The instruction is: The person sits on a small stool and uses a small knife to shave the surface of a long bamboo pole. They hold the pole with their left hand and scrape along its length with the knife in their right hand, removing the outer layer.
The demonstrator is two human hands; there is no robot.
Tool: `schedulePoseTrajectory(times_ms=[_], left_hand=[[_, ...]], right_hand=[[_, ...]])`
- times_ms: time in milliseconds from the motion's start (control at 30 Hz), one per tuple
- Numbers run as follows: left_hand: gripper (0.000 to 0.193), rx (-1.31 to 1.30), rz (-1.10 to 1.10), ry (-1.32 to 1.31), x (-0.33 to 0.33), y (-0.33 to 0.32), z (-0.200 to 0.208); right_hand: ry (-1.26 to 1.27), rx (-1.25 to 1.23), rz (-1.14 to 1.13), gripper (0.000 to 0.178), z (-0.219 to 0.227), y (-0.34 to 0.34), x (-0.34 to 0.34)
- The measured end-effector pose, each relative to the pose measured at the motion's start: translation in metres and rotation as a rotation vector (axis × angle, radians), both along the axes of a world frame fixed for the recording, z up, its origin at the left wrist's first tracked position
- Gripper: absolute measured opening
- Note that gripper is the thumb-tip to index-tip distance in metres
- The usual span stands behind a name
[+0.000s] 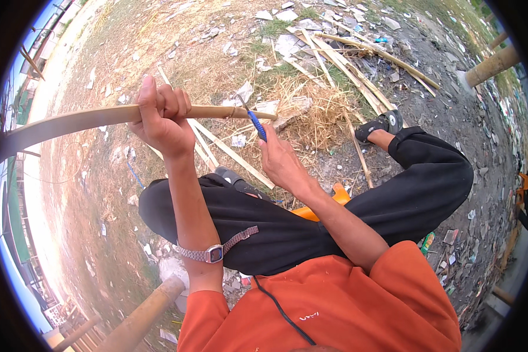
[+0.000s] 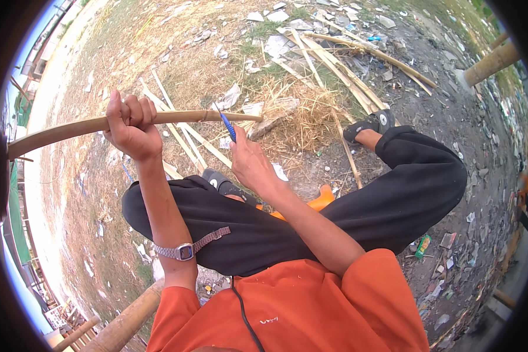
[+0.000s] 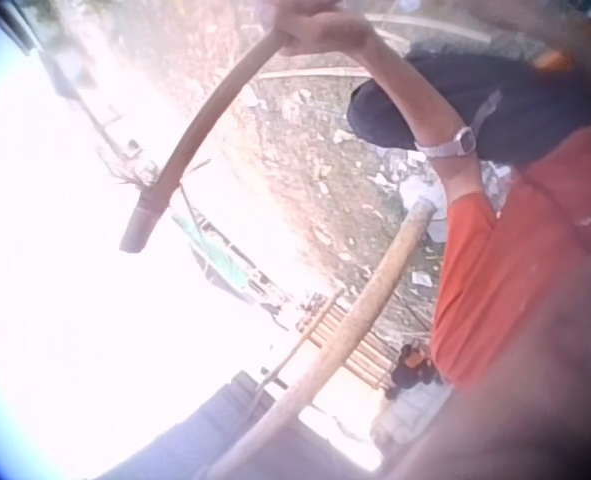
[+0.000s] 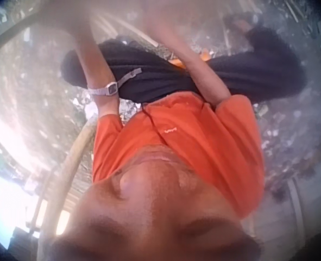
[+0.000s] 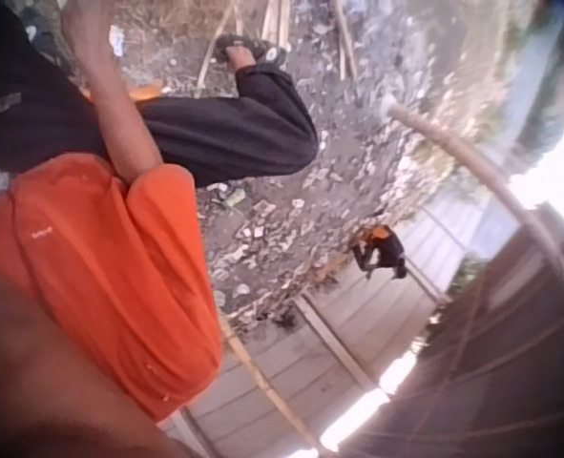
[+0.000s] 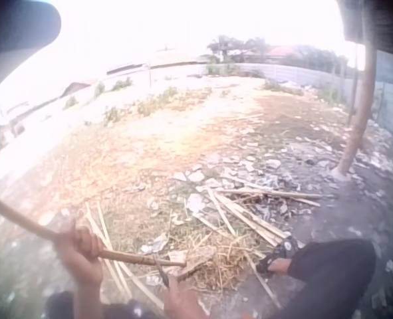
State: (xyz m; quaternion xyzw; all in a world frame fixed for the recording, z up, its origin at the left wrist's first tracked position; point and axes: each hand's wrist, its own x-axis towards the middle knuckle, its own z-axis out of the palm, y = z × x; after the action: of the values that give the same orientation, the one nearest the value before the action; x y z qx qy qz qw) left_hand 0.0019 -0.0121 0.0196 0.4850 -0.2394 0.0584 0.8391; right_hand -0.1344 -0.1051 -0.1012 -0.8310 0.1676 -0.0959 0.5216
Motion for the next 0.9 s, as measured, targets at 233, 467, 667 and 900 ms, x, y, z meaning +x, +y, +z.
schedulePoseTrajectory(times_ms=[233, 467, 667, 900], left_hand=[[0.047, 0.005, 0.001, 0.010, 0.005, 0.002, -0.002], [0.047, 0.010, -0.061, 0.005, 0.001, -0.009, -0.003], [0.047, 0.021, -0.058, -0.030, -0.003, -0.004, 0.000], [0.042, -0.027, -0.061, -0.047, 0.001, 0.003, -0.001]], right_hand=[[0.201, -0.034, -0.009, 0.020, -0.011, -0.015, 0.004], [0.222, -0.194, -0.121, 0.022, -0.078, -0.025, 0.004], [0.203, -0.177, -0.006, 0.024, -0.055, -0.013, 0.009], [0.140, -0.143, -0.070, 0.021, -0.060, -0.014, 0.008]])
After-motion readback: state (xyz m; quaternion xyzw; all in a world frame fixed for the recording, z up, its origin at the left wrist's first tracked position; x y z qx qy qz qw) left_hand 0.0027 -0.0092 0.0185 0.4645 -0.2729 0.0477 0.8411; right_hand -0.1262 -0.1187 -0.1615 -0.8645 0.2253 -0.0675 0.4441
